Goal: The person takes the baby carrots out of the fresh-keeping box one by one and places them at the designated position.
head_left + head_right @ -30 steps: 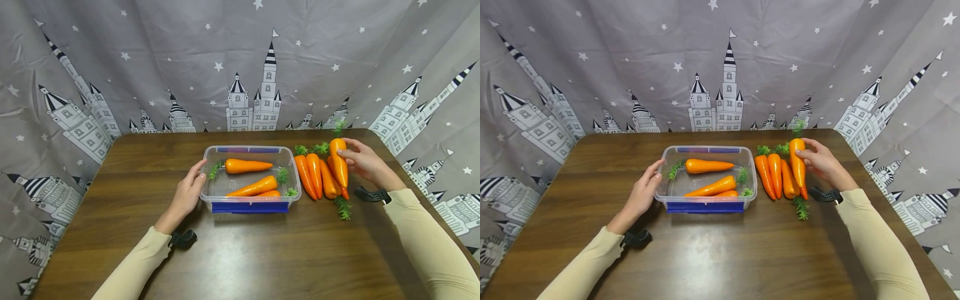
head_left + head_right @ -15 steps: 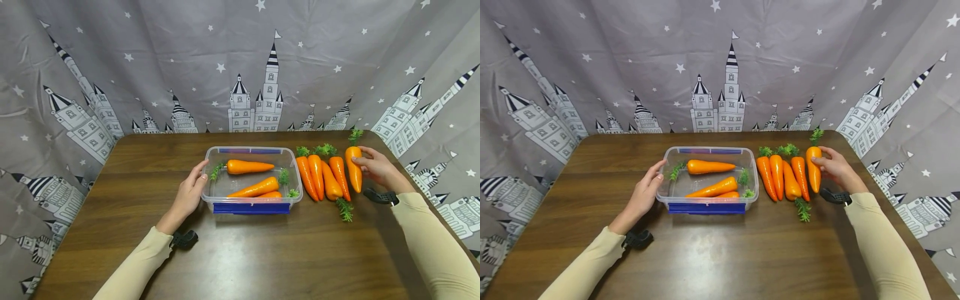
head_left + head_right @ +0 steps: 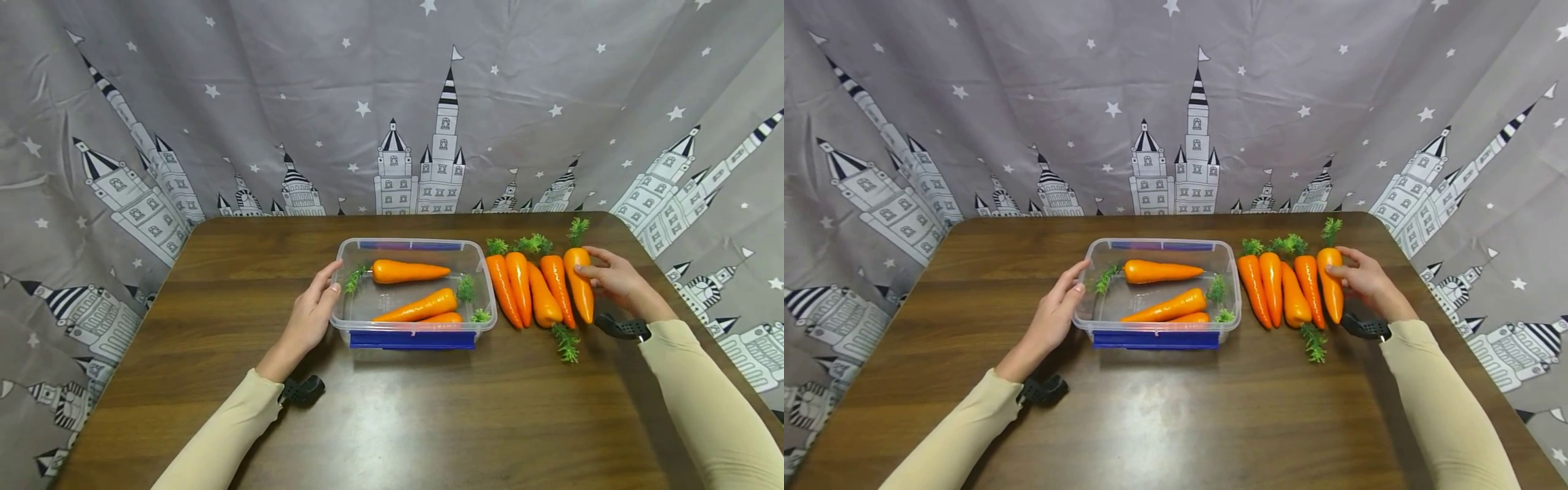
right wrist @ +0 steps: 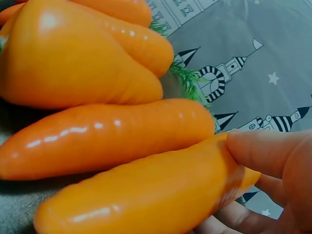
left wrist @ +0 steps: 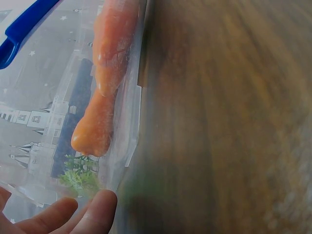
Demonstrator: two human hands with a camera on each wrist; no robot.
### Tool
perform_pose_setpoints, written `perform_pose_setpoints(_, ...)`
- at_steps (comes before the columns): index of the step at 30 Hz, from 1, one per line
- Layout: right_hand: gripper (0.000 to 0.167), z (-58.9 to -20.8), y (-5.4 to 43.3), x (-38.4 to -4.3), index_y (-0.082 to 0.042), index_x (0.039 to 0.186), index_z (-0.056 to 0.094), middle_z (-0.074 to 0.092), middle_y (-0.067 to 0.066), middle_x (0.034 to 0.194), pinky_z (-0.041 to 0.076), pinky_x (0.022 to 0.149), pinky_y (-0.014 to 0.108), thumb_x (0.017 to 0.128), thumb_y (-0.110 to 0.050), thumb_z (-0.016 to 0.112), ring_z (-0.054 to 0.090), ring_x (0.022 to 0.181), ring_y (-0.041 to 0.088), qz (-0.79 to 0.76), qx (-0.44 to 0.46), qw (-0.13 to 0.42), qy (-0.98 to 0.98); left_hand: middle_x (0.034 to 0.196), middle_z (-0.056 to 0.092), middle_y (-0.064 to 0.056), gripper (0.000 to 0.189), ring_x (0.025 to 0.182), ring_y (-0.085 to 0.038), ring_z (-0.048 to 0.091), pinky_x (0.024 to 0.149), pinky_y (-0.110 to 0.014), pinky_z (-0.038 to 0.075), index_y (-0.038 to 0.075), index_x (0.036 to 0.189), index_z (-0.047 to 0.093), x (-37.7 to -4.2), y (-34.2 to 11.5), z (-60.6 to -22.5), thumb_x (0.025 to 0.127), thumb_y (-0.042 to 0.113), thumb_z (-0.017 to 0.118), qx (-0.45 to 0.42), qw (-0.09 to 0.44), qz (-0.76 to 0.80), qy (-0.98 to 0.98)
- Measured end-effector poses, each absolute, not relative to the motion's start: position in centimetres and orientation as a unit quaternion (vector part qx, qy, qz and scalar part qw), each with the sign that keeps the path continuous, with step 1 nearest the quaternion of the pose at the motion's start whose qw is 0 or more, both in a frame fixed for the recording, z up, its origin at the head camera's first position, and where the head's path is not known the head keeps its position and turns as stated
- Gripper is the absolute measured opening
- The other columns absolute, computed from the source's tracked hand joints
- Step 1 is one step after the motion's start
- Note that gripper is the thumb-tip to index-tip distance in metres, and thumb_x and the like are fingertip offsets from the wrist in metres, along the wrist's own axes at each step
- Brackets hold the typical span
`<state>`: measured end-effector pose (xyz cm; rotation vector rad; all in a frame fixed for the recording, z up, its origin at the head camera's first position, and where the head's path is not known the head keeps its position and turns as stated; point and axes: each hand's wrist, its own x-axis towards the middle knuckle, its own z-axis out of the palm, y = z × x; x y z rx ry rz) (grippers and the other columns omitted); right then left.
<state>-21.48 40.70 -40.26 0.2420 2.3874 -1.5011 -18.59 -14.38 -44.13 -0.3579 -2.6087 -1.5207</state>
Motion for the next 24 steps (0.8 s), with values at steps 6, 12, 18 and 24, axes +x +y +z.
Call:
perform_pose_setpoints(6,0.076,-41.04,40.64,-21.32,0.003,0.161,0.006,0.048,-0.015,0.079,0.05,0.067,0.025,0.105,-0.019,0.053,0.047,0.068,0.001,-0.514,0.084,0.152,0.84,0.145,0.056,-0.024,0.047,0.129,-0.041,0.056,0.106,-0.061,0.043,0.021,0.155,0.042,-18.61,-14.37,-44.15,0.108,0.025,0.042,-0.117,0.052,-0.496,-0.859)
perform_pose_setpoints(12,0.078,-41.28,40.45,-21.04,0.003,0.161,0.007,0.052,-0.014,0.096,0.056,0.076,0.025,0.105,-0.024,0.055,0.056,0.079,0.001,-0.517,0.077,0.159,0.838,0.149,0.053,-0.024,0.047,0.135,-0.041,0.053,0.11,-0.062,0.041,0.021,0.156,0.042,-18.56,-14.41,-44.14,0.108,0.026,0.042,-0.116,0.048,-0.498,-0.858)
perform_pose_setpoints(18,0.078,-41.17,40.32,-20.98,0.003,0.161,0.008,0.053,-0.013,0.104,0.057,0.079,0.025,0.105,-0.024,0.055,0.059,0.084,0.002,-0.52,0.076,0.159,0.836,0.149,0.053,-0.025,0.048,0.135,-0.041,0.052,0.109,-0.062,0.041,0.02,0.156,0.041,-18.54,-14.39,-44.13,0.108,0.024,0.041,-0.119,0.049,-0.5,-0.857)
perform_pose_setpoints(24,0.077,-41.08,40.4,-20.97,0.004,0.16,0.007,0.053,-0.011,0.102,0.057,0.077,0.025,0.105,-0.02,0.054,0.058,0.081,0.002,-0.513,0.079,0.157,0.84,0.147,0.054,-0.025,0.047,0.135,-0.042,0.053,0.109,-0.062,0.041,0.019,0.155,0.042,-18.62,-14.35,-44.24,0.108,0.023,0.042,-0.123,0.056,-0.499,-0.856)
